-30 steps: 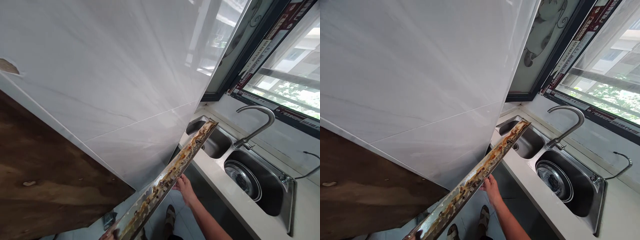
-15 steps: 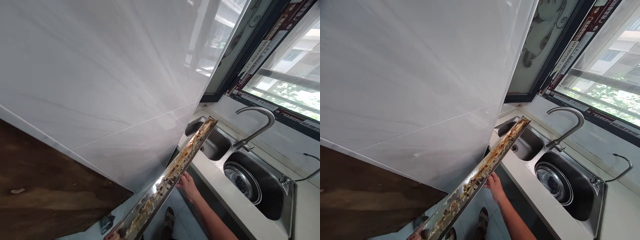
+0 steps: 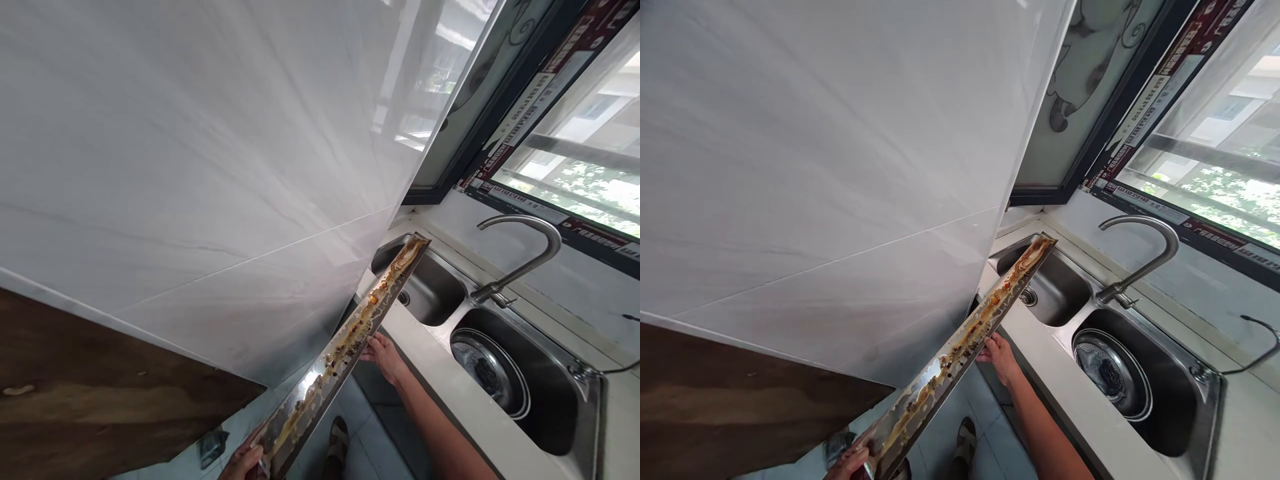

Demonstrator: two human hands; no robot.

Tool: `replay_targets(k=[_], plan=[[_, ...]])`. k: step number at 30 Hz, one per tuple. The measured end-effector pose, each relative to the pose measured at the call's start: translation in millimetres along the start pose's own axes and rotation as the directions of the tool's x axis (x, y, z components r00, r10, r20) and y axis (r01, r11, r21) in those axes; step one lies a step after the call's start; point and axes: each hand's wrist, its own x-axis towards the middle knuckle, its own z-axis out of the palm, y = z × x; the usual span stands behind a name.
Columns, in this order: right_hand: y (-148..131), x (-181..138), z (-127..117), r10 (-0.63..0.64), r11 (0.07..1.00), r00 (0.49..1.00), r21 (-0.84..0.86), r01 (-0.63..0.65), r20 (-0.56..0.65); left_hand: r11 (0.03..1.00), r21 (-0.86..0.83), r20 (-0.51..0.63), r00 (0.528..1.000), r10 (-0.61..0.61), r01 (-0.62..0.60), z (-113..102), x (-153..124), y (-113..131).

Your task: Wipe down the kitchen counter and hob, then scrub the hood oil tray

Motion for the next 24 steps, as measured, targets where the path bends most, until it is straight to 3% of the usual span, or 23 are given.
replay_targets(k=[4, 9, 15, 24], plan=[[1.9, 16.4, -13.9, -0.001, 1.000, 0.999, 0.006, 0.001, -0.043, 0.995, 0.062, 0.020, 0.997, 0.076, -0.078, 16.2, 7.8, -3.4], [-11.2, 40.1, -21.5, -0.004, 1.000, 0.994, 0.009, 0.005, -0.105, 0.994, 0.102, 0.106, 0.994, 0.036, -0.046, 36.8, 18.0, 1.7], [-28.0, 60.6, -28.0, -0.025, 0.999, 0.981, 0.027, 0.031, -0.192, 0.996, 0.061, 0.092, 0.994, 0.052, -0.058, 61.5, 35.7, -8.3], [-34.0, 70.9, -34.6, -0.020, 1.000, 0.974, -0.004, 0.019, -0.226, 1.000, 0.004, 0.074, 0.997, -0.009, 0.009, 69.0, 61.8, -21.2]])
